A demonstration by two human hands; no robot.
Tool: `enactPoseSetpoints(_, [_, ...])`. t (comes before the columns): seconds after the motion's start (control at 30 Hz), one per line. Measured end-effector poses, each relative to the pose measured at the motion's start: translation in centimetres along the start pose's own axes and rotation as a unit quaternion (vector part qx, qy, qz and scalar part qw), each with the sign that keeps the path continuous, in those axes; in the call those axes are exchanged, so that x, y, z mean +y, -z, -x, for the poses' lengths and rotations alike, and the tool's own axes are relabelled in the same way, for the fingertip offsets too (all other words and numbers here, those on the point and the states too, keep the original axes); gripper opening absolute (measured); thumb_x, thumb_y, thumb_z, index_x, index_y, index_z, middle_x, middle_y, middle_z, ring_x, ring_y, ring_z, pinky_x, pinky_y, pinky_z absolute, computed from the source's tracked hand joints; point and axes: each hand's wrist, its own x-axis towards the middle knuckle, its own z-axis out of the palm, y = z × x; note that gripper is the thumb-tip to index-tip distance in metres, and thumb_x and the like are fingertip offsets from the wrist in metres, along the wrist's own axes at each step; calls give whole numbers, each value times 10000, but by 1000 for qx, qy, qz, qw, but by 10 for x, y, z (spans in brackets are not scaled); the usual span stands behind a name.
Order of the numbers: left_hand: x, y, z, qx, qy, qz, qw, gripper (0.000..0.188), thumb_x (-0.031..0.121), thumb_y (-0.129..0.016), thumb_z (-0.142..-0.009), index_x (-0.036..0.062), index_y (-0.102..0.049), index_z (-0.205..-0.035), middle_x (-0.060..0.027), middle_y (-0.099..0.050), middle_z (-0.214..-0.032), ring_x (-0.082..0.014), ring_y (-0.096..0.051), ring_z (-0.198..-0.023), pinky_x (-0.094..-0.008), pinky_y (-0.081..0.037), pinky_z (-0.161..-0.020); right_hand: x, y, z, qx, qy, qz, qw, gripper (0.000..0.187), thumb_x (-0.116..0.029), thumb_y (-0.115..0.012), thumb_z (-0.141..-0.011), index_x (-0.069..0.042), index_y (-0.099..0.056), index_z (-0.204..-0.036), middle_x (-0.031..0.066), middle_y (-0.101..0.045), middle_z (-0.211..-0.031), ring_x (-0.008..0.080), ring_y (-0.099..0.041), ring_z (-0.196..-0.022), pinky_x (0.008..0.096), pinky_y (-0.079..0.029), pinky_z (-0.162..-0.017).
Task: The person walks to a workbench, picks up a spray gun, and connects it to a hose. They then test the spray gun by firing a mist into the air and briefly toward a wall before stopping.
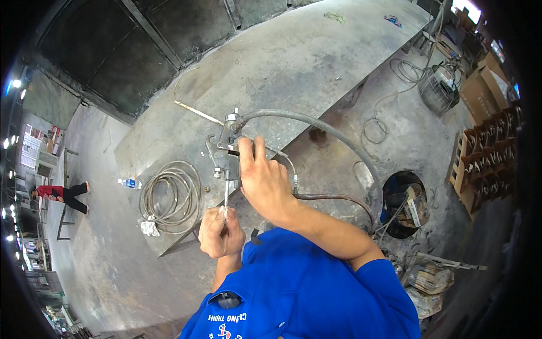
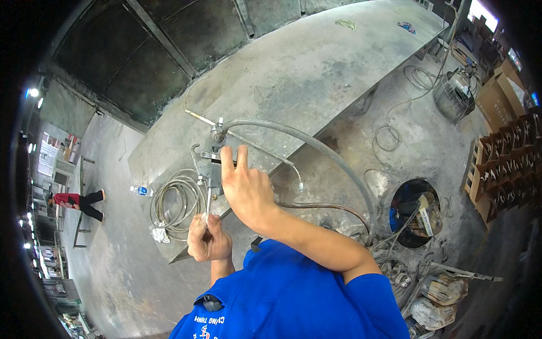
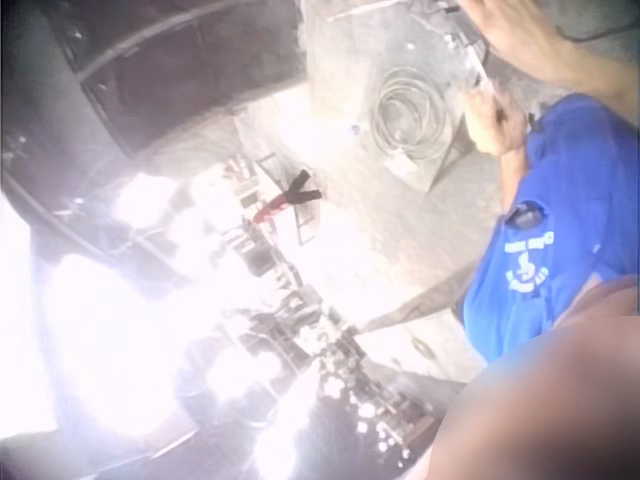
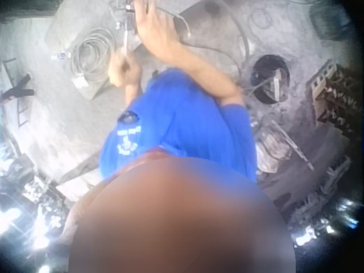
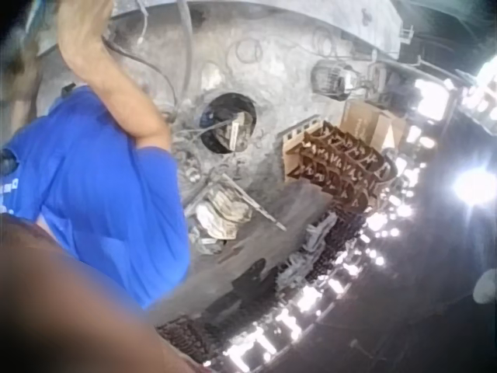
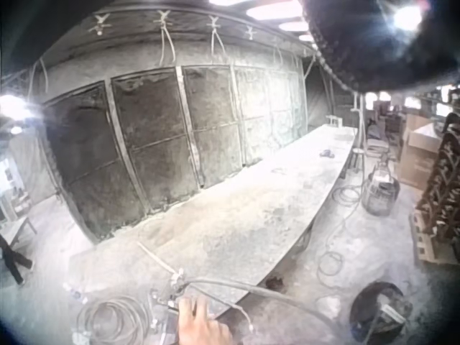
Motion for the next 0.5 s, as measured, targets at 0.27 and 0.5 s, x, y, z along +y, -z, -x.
enactPoseSetpoints(0.27, [-1, 1, 3, -10, 9, 20, 1000, 189, -122, -702, -905, -59, -634, -1070, -136, -674, -719, -224, -617, -560, -356, -533, -521, 0, 0, 0, -7, -1, -7, 1000, 377, -19, -623, -906, 24, -454, -1241, 273, -564, -1132, 346, -735, -600, 413, -611, -489])
enactPoseSetpoints(0.5, [-3, -3, 6, -4, -6, 10, 1000, 197, -120, -722, -901, -50, -634, -1063, -118, -642, -712, -221, -591, -561, -359, -515, -515, 3, -2, 0, 1, 1, -2, 1000, 373, -22, -630, -900, 17, -464, -1231, 273, -565, -1146, 326, -736, -590, 399, -609, -477])
